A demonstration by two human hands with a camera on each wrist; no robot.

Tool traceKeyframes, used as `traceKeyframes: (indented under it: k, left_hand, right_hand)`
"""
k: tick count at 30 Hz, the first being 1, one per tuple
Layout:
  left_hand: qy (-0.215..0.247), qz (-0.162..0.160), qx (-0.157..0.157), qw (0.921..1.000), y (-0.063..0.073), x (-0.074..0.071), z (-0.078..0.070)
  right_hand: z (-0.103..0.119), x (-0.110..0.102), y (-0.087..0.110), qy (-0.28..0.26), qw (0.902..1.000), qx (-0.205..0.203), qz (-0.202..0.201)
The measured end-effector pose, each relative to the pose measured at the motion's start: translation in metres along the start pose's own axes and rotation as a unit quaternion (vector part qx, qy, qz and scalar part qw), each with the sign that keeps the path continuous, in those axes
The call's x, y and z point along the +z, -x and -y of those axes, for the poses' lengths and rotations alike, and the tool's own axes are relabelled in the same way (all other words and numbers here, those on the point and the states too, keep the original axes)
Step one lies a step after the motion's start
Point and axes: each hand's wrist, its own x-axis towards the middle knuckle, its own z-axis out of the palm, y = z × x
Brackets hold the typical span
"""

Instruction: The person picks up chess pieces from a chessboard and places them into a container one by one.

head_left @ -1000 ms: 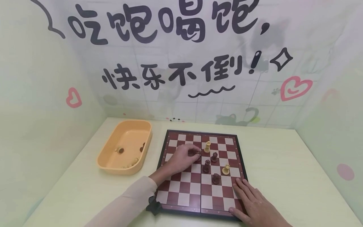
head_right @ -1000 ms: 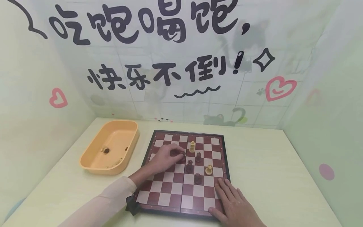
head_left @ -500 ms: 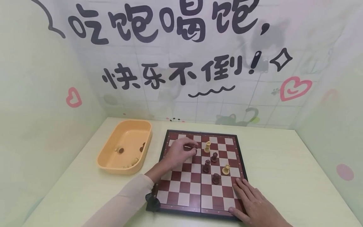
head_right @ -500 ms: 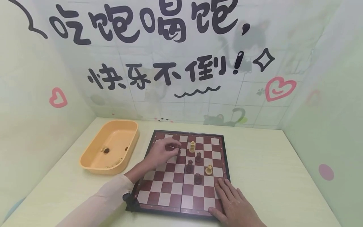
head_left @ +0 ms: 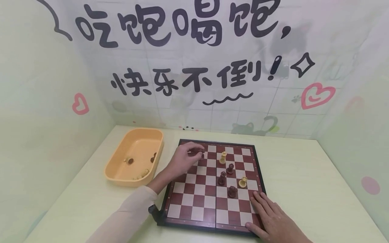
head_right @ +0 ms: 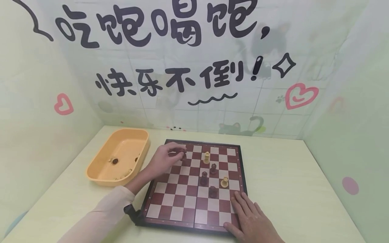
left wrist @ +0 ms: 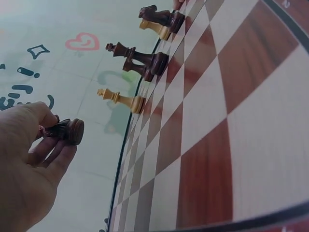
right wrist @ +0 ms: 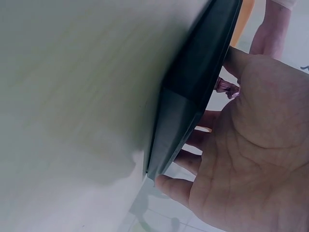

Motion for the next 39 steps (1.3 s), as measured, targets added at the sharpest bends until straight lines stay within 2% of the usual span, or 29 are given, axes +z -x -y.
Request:
traceKeyframes:
  k: [8,17,28,39]
  left_hand:
    - [0.051,-0.009,-0.012,0.9986,0.005,-0.017,0.002]
    - [0.045,-0.036,0.008,0.9983,0.007,-0.035,0.008]
    - [0.063,-0.044,-0.019,0.9969,0.010,-0.061,0.006]
    - [0.046,-0.052,-0.015,0.9975,0.012,-0.074,0.005]
  right_hand:
    - [0.002,-0.001,-0.001,-0.002,0.9999,0.006,0.012]
    - [0.004,-0.001,0.001,-0.009,0.9996,0.019,0.021]
    - [0.003,0.002,0.002,0.011,0.9999,0.008,-0.010]
    - [0.004,0.000,0.002,0.005,0.9999,0.010,0.004]
